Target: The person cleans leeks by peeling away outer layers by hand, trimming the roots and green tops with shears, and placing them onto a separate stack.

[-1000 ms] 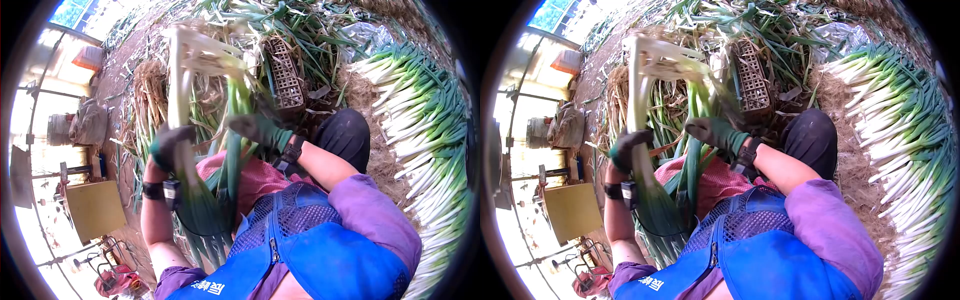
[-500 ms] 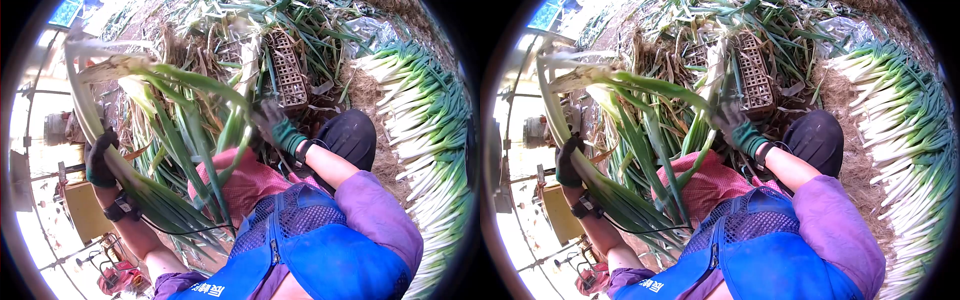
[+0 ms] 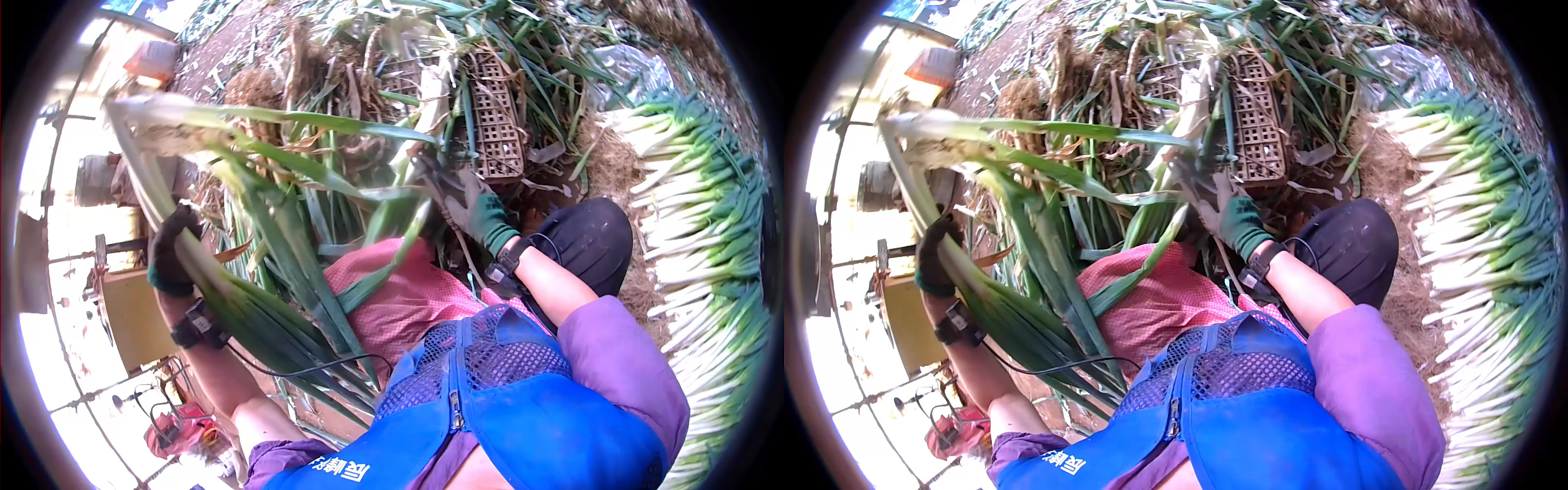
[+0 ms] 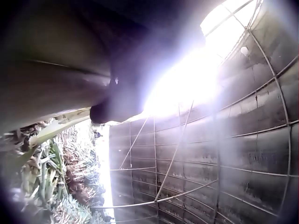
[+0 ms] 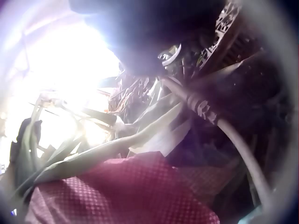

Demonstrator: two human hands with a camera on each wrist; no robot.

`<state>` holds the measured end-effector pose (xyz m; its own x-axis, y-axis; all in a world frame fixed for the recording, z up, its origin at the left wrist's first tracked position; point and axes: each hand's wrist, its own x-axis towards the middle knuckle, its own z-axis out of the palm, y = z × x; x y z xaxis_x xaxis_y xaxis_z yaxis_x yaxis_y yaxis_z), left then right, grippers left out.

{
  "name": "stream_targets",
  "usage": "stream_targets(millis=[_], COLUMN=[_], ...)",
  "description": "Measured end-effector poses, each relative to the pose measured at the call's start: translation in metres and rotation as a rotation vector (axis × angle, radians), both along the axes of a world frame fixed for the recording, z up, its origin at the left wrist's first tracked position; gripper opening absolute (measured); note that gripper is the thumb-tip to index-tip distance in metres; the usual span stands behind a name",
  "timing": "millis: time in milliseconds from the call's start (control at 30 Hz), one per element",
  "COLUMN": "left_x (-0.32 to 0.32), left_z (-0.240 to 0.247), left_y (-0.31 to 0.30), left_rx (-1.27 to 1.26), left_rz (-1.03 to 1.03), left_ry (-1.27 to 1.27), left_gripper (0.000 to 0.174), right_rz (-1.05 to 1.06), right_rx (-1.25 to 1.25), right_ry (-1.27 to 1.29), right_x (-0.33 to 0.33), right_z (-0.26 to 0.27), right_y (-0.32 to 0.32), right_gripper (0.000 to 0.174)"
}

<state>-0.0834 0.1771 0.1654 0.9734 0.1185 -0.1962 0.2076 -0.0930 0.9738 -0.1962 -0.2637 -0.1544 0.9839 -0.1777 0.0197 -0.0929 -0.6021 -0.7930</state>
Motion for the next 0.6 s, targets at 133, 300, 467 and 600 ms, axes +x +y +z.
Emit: stream_targets(millis=[133, 300, 467, 600], left_x=[-0.029, -0.056, -0.085, -0.1], left_z=[0.014, 0.034, 0.034, 0.028], left_y=[-0.038, -0.044, -0.055, -0.073], left_rx=[-0.025, -0.088, -0.074, -0.079], left_rz=[-0.045, -0.217, -0.264, -0.321], left_ry=[-0.083, -0.168, -0.136, -0.057], left_gripper=[0.057, 0.065, 0.067, 0.066], right_rz=[0.048, -0.203, -0.339, -0.003], right_rx=[-0.105, 0.217, -0.079, 0.31], right_ry=[0.171, 0.061, 0.108, -0.219], right_x=[-0.001, 0.025, 0.064, 0.093], right_z=[-0.006, -0.043, 0.008, 0.131], right_y=[0.0, -0.031, -0.085, -0.077], right_gripper=[0.064, 0.019, 0.027, 0.063])
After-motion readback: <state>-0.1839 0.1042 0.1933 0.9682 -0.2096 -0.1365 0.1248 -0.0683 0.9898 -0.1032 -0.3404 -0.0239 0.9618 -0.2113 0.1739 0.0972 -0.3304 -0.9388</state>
